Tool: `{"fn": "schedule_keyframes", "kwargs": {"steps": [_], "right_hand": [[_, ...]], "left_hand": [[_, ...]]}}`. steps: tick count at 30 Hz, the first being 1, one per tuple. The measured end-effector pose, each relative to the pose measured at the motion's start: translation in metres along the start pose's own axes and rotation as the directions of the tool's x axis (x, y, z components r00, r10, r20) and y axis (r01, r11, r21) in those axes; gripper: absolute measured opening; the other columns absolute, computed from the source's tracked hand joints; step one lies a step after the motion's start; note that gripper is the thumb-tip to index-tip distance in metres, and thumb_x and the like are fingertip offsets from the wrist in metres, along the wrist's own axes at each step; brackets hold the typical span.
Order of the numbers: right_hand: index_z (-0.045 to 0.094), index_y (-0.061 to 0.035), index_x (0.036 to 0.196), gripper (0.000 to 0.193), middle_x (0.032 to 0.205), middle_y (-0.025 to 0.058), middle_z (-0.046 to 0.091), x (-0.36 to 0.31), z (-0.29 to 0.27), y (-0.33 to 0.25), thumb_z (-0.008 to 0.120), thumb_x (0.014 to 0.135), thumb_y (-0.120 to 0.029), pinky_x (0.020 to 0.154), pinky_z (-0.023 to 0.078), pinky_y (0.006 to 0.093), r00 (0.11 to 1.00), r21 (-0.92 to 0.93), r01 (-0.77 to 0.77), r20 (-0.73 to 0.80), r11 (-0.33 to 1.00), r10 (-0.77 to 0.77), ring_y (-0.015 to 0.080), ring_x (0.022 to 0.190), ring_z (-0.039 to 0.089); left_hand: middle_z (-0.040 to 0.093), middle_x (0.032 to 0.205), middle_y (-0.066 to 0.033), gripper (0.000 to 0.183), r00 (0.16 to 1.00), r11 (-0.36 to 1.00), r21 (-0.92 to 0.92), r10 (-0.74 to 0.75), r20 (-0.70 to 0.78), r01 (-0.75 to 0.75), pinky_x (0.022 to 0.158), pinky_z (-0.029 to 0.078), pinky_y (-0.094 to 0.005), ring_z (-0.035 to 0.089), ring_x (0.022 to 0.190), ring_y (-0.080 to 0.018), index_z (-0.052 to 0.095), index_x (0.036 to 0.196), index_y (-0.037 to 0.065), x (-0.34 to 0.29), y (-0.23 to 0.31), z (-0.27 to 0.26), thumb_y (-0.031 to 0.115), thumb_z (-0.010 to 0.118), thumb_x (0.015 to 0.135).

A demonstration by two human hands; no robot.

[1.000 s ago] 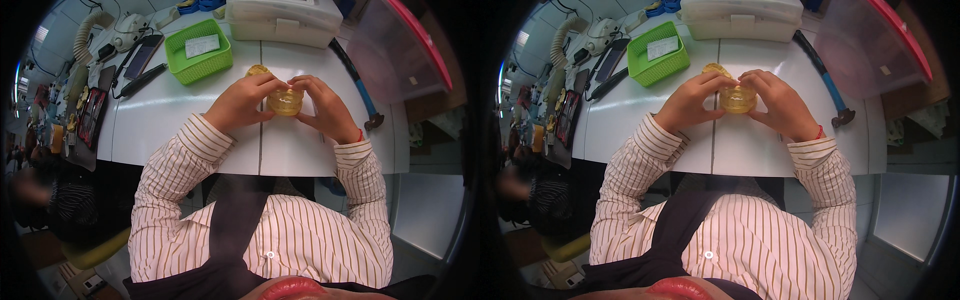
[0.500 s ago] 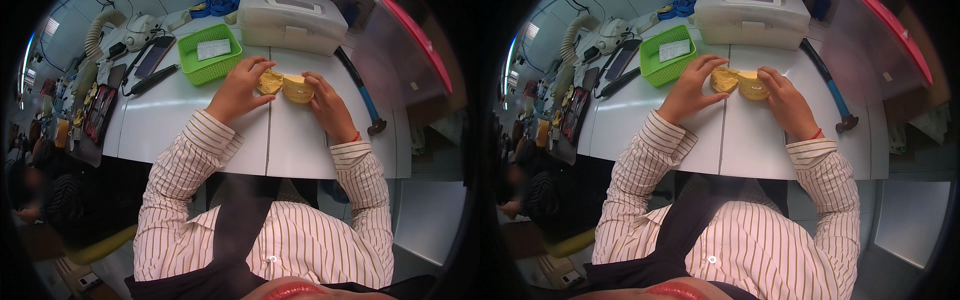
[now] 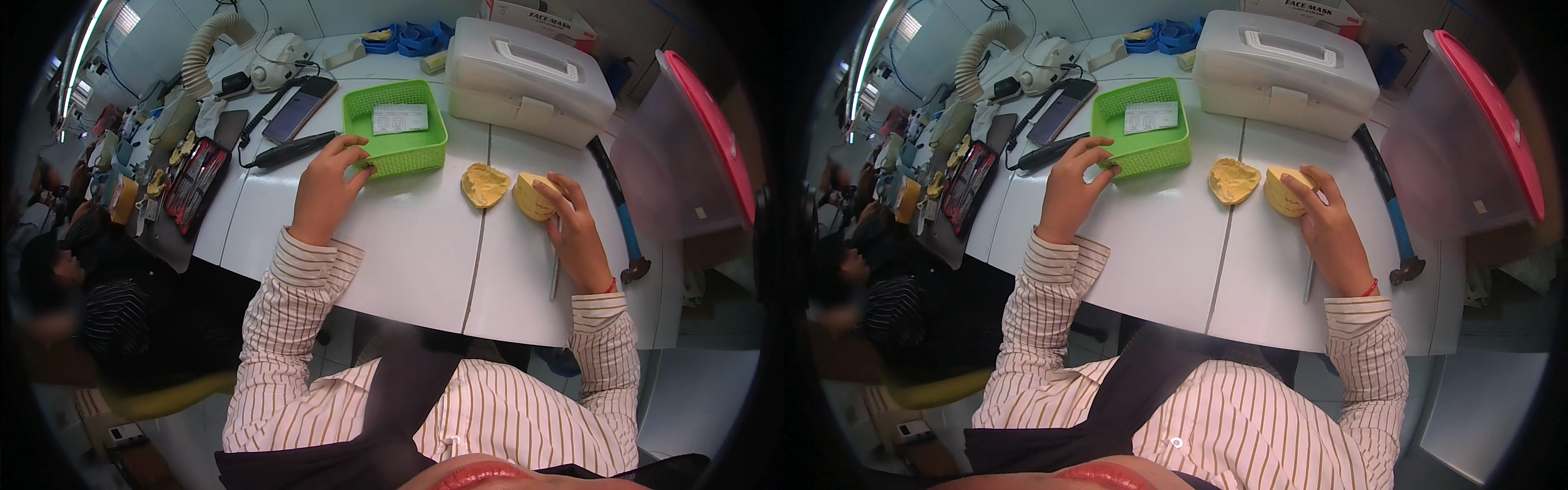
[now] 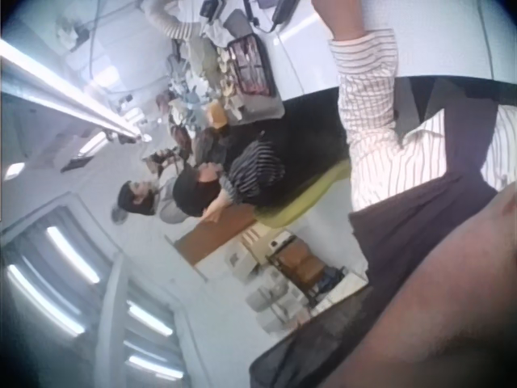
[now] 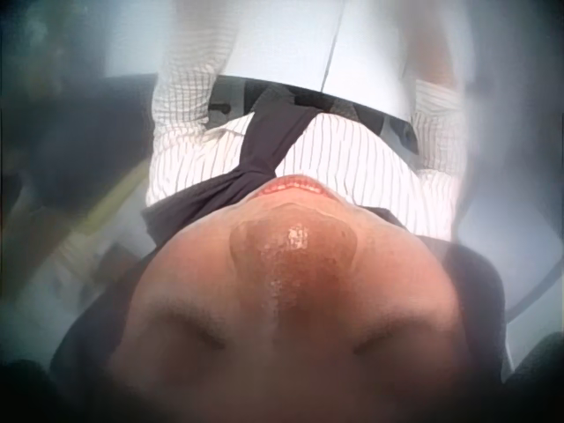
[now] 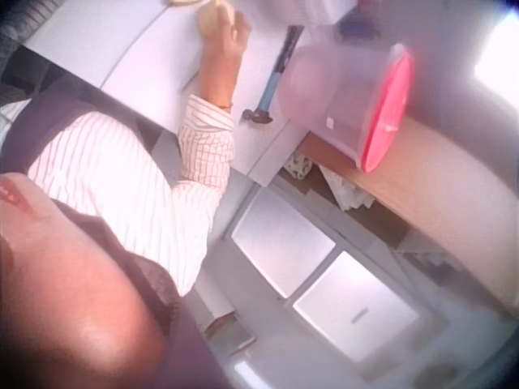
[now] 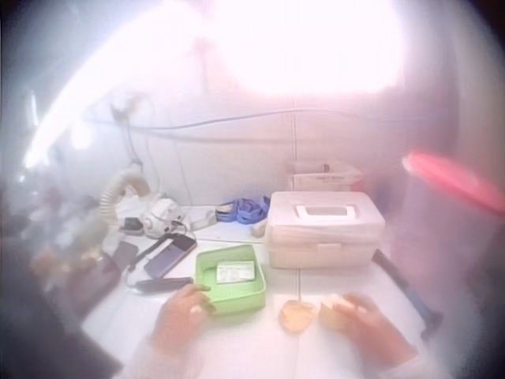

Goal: The person holds a yellow dental mold, separates it into two halves, and uses a metal carving tool to refine the edges and surfaces of the mold pieces. The person repeatedly aligns and separates the mold halves while carving.

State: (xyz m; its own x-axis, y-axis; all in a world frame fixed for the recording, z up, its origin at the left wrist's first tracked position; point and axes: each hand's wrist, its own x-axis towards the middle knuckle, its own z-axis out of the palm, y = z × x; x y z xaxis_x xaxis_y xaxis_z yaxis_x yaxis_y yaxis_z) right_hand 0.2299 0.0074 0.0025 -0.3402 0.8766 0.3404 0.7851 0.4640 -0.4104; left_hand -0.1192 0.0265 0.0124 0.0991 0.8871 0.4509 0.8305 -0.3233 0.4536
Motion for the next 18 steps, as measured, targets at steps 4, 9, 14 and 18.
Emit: {"fn": "schedule_keyframes", "kwargs": {"steps": [4, 9, 14, 18], "right_hand": [[0.055, -0.0205, 0.126, 0.055, 0.133, 0.0102, 0.046, 0.002, -0.005, 0.007, 0.065, 0.079, 0.006, 0.096, 0.054, 0.0377, 0.996, -0.028, -0.018, 0.085, 0.999, 0.021, 0.0316, 0.116, 0.055], [0.055, -0.0222, 0.126, 0.055, 0.136, 0.0087, 0.045, 0.001, -0.009, 0.014, 0.064, 0.08, 0.005, 0.096, 0.053, 0.0392, 0.99, -0.065, -0.017, 0.142, 0.998, 0.027, 0.0312, 0.118, 0.054], [0.052, -0.0264, 0.131, 0.063, 0.136, 0.0082, 0.044, 0.004, -0.012, 0.007, 0.064, 0.079, 0.007, 0.097, 0.053, 0.0404, 0.986, -0.095, -0.003, 0.168, 0.995, 0.019, 0.031, 0.12, 0.052], [0.051, -0.026, 0.133, 0.066, 0.137, 0.0089, 0.042, 0.001, -0.011, 0.01, 0.062, 0.078, 0.01, 0.098, 0.053, 0.0405, 0.987, -0.105, 0.009, 0.16, 0.994, 0.008, 0.0312, 0.121, 0.05]], "left_hand": [[0.065, 0.091, -0.0043, 0.014, 0.995, 0.995, 0.026, 0.1, -0.023, -0.1, 0.072, 0.053, -0.0332, 0.064, 0.092, -0.025, 0.065, 0.085, 0.006, -0.033, 0.008, -0.001, 0.005, 0.073, 0.073], [0.064, 0.087, -0.0045, 0.021, 0.959, 0.955, 0.148, 0.272, -0.085, -0.258, 0.077, 0.053, -0.0374, 0.063, 0.101, -0.0302, 0.067, 0.084, 0.005, -0.056, 0.009, 0.0, 0.001, 0.076, 0.065], [0.065, 0.089, -0.0033, 0.024, 0.956, 0.949, 0.177, 0.279, -0.087, -0.261, 0.079, 0.052, -0.0404, 0.062, 0.103, -0.0335, 0.068, 0.085, 0.007, -0.059, 0.008, -0.001, 0.001, 0.076, 0.063], [0.064, 0.09, -0.0042, 0.022, 0.961, 0.959, 0.144, 0.26, -0.096, -0.245, 0.079, 0.053, -0.0392, 0.062, 0.102, -0.0334, 0.067, 0.085, 0.006, -0.059, 0.008, 0.003, 0.001, 0.075, 0.065]]}}
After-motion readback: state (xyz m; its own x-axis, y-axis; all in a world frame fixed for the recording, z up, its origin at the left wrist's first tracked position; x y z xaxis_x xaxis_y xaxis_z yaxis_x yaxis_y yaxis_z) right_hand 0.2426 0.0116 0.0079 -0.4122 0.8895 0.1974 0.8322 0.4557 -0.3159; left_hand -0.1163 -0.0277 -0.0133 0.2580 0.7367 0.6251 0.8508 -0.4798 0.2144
